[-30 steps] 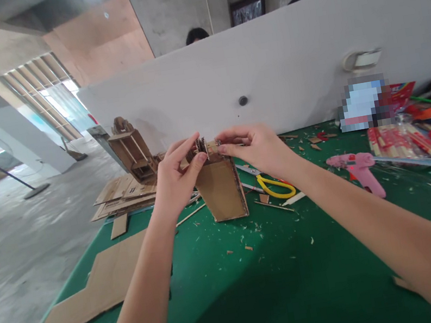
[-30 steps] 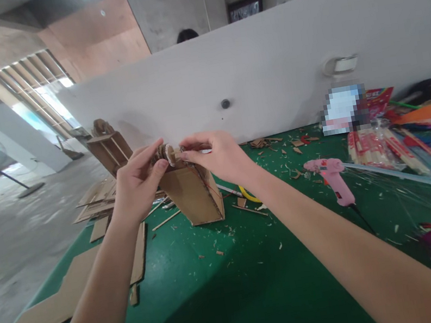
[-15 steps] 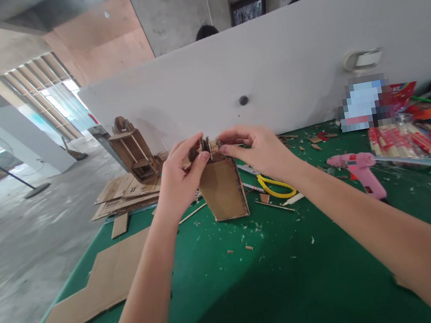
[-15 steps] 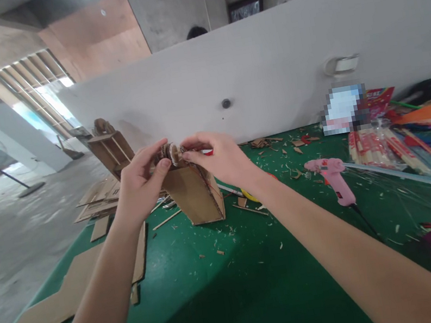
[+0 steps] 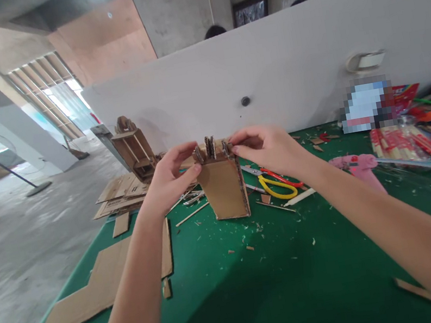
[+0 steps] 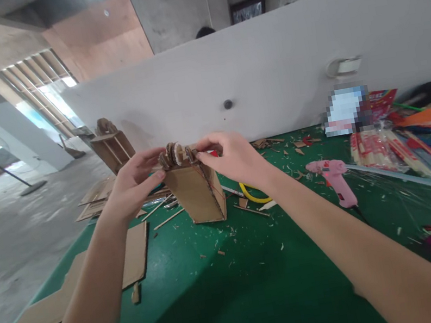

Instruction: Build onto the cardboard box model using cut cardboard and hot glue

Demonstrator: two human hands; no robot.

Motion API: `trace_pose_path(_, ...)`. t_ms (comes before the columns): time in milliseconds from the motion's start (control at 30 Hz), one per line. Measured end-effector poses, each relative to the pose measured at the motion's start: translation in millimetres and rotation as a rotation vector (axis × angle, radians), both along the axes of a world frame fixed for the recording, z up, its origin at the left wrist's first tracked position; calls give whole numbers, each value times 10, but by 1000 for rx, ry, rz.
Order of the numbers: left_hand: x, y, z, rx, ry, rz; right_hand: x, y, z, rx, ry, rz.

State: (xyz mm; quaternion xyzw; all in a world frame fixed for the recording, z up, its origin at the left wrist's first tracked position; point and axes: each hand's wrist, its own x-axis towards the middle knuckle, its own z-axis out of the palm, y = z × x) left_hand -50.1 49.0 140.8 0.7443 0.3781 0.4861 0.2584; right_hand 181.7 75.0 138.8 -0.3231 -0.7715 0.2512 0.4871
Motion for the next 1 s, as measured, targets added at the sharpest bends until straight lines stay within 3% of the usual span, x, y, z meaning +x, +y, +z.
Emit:
trace_pose_path(500,51,65,-75,-68,-61,10,-25,34,180,-47,-182,-31)
trace_pose_path(1000,77,26,-59,-72,-50,28,-48,77,93,-56,-88,8)
